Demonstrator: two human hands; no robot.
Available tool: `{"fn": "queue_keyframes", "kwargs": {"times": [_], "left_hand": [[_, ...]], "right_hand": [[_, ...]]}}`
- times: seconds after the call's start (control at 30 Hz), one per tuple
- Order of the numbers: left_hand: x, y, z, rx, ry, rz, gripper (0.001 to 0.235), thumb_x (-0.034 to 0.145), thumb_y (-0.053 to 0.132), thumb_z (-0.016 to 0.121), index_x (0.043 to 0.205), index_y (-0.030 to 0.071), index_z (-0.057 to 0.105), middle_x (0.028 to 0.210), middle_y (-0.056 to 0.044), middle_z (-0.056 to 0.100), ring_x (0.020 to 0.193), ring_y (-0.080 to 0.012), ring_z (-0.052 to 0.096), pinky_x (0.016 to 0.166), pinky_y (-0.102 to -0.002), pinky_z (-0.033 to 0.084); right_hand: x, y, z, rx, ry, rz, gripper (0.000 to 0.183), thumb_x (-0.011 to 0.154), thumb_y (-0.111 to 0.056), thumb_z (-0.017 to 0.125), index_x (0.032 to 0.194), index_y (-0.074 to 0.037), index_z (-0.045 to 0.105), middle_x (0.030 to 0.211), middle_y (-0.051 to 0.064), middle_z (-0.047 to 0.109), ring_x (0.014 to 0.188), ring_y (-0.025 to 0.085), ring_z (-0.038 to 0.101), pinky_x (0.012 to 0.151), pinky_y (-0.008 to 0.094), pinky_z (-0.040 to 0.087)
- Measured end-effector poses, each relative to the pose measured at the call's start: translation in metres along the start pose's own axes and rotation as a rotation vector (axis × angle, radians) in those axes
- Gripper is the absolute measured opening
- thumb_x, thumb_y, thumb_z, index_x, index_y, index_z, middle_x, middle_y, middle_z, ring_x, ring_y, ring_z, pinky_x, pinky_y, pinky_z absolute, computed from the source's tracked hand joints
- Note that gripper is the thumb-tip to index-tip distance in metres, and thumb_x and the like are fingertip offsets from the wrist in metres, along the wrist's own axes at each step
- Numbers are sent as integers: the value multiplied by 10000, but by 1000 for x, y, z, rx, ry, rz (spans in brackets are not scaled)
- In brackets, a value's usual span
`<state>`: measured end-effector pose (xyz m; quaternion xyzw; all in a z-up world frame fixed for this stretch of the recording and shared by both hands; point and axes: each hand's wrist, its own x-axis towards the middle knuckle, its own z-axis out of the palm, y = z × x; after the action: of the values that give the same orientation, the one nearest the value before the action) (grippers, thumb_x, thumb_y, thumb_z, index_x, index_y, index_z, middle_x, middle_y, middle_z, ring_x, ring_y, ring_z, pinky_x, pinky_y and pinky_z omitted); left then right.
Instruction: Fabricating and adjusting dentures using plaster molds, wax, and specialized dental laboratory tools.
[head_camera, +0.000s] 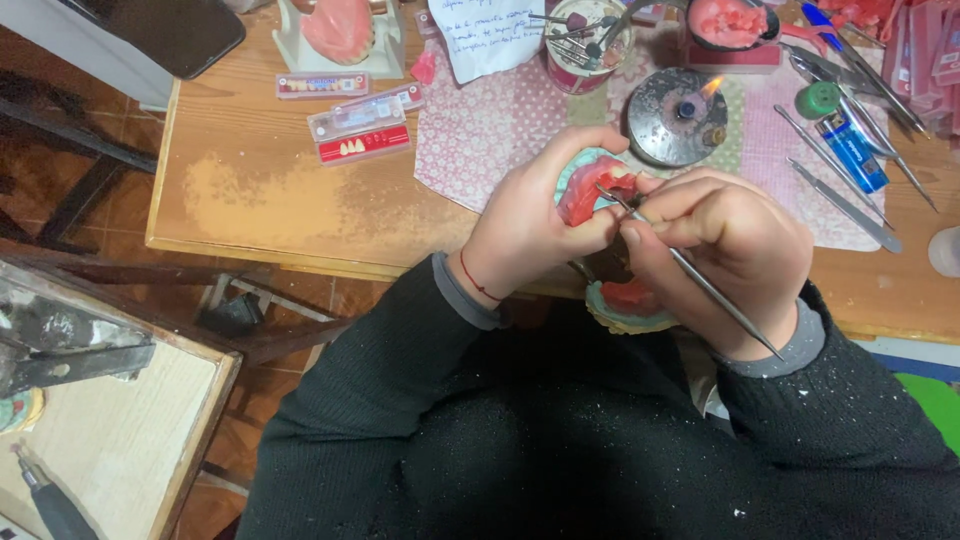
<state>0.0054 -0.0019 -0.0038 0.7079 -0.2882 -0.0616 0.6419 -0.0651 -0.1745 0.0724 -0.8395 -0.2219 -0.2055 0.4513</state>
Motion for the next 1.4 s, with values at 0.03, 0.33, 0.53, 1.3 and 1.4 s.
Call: {"fn": "queue_keyframes", "kwargs": {"times": [0.03, 0.33, 0.53, 1.3, 1.4], "left_hand": [[0, 0, 0, 2, 0, 0, 504, 890, 157, 757, 1355, 109, 567, 1191, -86, 741, 1149, -202, 766, 979, -308, 602], [-1, 1, 0, 2, -3, 49, 523, 902, 175, 799, 1358, 102, 554, 1233, -101, 715, 1182, -210, 746, 998, -313, 590], [0, -1, 0, 12, -1, 56, 520, 905, 174, 797, 1358, 99, 553, 1237, -100, 704, 1175, -211, 743, 1002, -313, 586], [1, -5, 2, 32, 14, 111, 524, 902, 134, 794, 1364, 86, 553, 1279, -101, 683, 1211, -219, 729, 1032, -312, 579], [1, -6, 3, 44, 24, 108, 524, 899, 129, 797, 1362, 88, 556, 1272, -98, 686, 1204, -217, 732, 1024, -308, 581]], "right_hand": [[1, 0, 0, 2, 1, -1, 230, 917, 54, 758, 847, -19, 551, 902, 106, 686, 887, 254, 716, 943, 390, 600], [-1, 6, -4, -58, -51, -24, 254, 963, 25, 794, 862, -40, 570, 938, 110, 708, 863, 241, 735, 835, 318, 585], [6, 1, -2, -79, -35, -33, 274, 921, 46, 778, 808, -32, 541, 868, 112, 685, 870, 267, 721, 866, 366, 585], [3, 5, -1, -173, -28, -98, 305, 883, 54, 812, 851, -29, 520, 891, 119, 679, 887, 296, 710, 796, 371, 558], [5, 2, -1, -200, -36, -102, 315, 874, 54, 816, 855, -30, 513, 884, 121, 676, 880, 298, 705, 776, 373, 551]]}}
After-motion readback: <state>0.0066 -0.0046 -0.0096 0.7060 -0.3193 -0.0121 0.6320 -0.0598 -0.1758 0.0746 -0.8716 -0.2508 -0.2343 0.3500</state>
